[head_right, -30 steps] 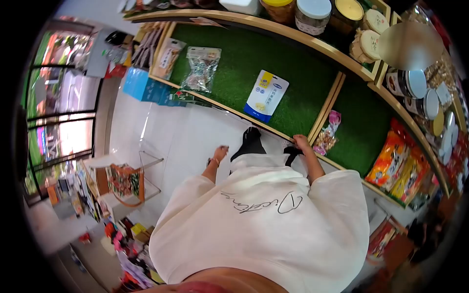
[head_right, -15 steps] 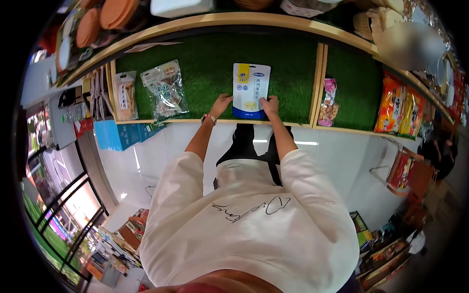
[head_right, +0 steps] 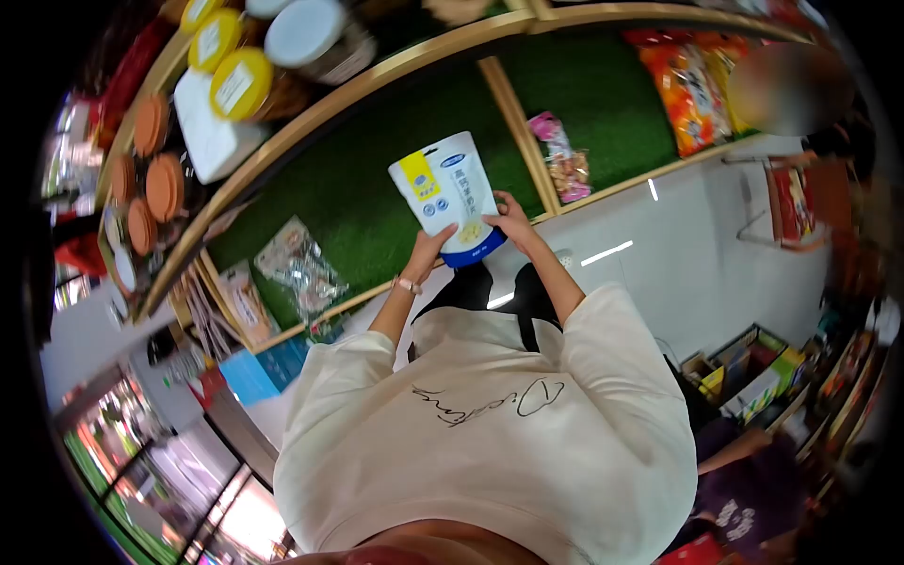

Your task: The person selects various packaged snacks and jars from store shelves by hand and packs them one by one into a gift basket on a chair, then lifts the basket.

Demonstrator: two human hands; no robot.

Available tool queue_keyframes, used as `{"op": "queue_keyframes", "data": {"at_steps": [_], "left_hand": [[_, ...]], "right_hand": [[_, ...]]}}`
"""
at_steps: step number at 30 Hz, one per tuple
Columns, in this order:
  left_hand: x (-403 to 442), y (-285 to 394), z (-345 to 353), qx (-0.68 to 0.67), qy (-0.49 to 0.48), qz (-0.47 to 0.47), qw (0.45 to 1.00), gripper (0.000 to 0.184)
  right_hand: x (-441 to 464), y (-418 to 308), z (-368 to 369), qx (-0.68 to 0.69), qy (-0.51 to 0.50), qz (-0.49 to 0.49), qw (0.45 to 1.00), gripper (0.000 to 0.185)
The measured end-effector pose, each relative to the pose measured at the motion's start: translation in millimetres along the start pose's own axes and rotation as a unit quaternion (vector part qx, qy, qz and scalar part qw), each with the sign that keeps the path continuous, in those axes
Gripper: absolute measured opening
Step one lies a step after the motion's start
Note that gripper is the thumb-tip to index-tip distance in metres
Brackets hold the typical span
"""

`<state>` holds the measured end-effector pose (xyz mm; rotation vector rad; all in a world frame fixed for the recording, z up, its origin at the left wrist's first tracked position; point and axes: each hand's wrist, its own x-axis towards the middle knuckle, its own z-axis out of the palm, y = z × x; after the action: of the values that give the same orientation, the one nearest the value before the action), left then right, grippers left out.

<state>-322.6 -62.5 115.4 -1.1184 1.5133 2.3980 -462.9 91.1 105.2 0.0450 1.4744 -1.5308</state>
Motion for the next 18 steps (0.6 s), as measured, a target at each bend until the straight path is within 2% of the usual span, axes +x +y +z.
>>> {"op": "queue_keyframes", "data": {"at_steps": [5,9,13,17,18], "left_hand": [[-25.4,30.7,78.5,0.017,-0.087,0.004,0.996,0.045],[-42.4,52.4,159.2,0.088,-0.159,0.004,0.983,0.042],[-51.1,62.3,250.2,0.198,-0.255,0.029,0.946,0.034],[-69.9,49.8,349.4,0.204,-0.358,0.044,0.91,0.028],[-70.5,41.8,371.8,0.222,-0.392,0.076,0.889,0.028]], "right_hand": [[-102.4,-68.6,-47.9,-0.018,-0.017,-0.051,0.998,0.054],[-165.8,-72.4,-91.7,0.131,0.003,-0.075,0.989,0.053],[-234.4,-69.7,-146.7,0.224,0.119,-0.105,0.962,0.049],[-306.7,-67.2,-202.0,0.241,0.229,-0.189,0.924,0.044],[-322.3,-65.5,-214.6,0.259,0.267,-0.203,0.906,0.043]]}}
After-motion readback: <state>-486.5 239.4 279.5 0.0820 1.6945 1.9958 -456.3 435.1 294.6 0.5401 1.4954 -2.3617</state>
